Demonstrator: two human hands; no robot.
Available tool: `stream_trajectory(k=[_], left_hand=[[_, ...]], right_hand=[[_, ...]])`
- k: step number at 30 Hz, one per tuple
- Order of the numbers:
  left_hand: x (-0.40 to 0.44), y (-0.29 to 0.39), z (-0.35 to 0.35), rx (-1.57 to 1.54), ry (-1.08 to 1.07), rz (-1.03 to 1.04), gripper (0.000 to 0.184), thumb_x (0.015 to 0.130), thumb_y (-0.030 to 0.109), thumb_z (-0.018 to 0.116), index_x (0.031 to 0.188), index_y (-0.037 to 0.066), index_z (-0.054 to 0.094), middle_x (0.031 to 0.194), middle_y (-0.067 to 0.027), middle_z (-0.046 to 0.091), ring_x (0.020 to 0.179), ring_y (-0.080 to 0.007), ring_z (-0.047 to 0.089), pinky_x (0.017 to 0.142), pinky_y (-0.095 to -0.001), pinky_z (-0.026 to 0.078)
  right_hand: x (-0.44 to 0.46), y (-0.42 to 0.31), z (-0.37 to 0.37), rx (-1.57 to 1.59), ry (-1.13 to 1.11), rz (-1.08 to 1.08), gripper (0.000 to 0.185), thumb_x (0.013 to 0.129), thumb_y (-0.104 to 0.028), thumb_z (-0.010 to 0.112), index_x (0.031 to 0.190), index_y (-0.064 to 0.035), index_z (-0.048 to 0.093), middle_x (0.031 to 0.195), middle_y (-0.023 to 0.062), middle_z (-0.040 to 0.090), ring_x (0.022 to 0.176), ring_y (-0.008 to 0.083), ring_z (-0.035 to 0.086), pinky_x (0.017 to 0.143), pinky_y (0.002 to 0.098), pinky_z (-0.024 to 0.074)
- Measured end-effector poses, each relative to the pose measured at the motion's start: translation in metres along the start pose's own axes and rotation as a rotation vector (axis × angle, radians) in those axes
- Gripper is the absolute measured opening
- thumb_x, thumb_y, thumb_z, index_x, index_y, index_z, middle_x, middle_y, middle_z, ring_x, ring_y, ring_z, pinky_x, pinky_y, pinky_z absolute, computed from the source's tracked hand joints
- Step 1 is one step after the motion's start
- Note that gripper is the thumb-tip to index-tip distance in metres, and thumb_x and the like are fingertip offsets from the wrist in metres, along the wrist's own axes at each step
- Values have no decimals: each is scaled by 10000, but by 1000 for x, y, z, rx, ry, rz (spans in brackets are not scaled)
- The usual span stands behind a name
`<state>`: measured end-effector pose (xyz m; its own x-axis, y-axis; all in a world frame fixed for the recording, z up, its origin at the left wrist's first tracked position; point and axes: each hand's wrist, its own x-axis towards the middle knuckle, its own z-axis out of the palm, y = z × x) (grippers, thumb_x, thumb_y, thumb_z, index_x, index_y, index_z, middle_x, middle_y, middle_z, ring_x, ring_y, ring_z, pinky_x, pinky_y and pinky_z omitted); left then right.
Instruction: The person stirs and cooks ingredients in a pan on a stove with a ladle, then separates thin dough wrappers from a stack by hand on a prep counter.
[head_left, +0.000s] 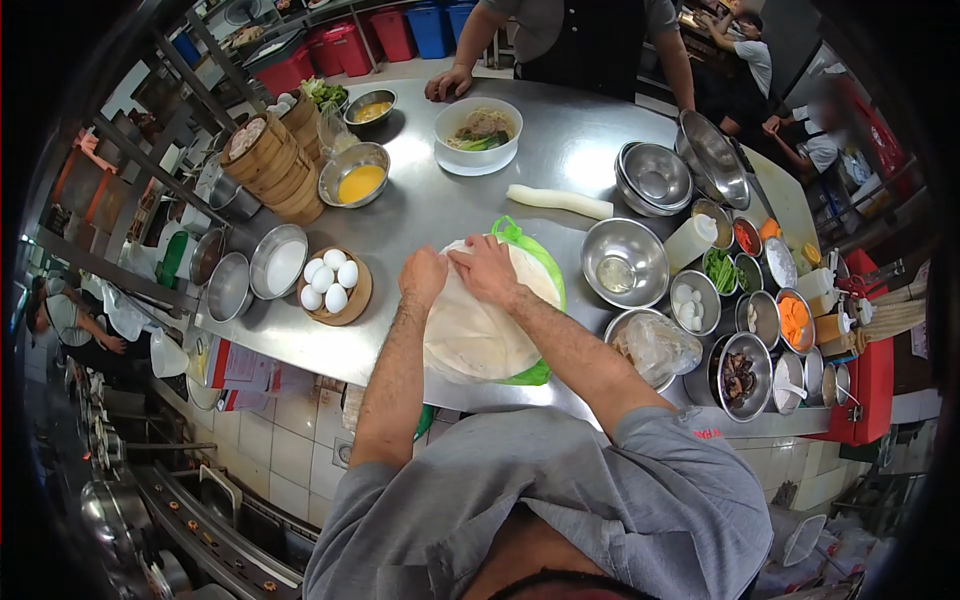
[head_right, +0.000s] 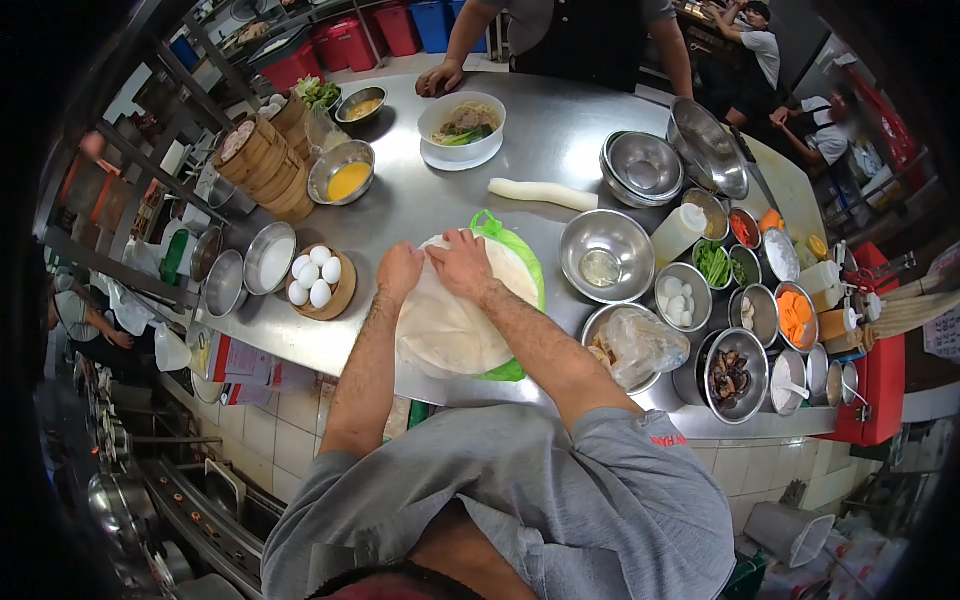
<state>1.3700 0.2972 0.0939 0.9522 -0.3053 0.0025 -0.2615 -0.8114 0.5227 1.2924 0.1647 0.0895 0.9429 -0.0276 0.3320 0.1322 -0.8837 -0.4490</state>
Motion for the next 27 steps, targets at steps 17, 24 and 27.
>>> stream_trajectory(k=[17,24,27], left_hand=[[-29,-27,-10,-165,-87,-71,452,795,387,623,899,-52,590,891,-238,631,875,-389,606,740,-434,472],[-45,-18,-7,-291,68,-46,374,805,299,637,877,-61,567,892,-240,622,873,-379,604,723,-427,464],[-48,-35,-8,-301,50,-44,396,812,304,642,899,-76,572,807,-193,626,748,-287,609,676,-376,466]], right_hand=[[-2,-3,-1,12,-1,27,283,852,-269,531,1107,-198,634,1136,99,506,1070,261,429,898,409,334],[-9,-2,1,-17,-40,-35,280,849,-305,530,1103,-256,635,1181,65,490,1109,249,394,898,403,316],[-3,-2,-1,-33,-46,-29,273,847,-302,533,1094,-256,641,1177,61,492,1107,242,395,896,399,316]])
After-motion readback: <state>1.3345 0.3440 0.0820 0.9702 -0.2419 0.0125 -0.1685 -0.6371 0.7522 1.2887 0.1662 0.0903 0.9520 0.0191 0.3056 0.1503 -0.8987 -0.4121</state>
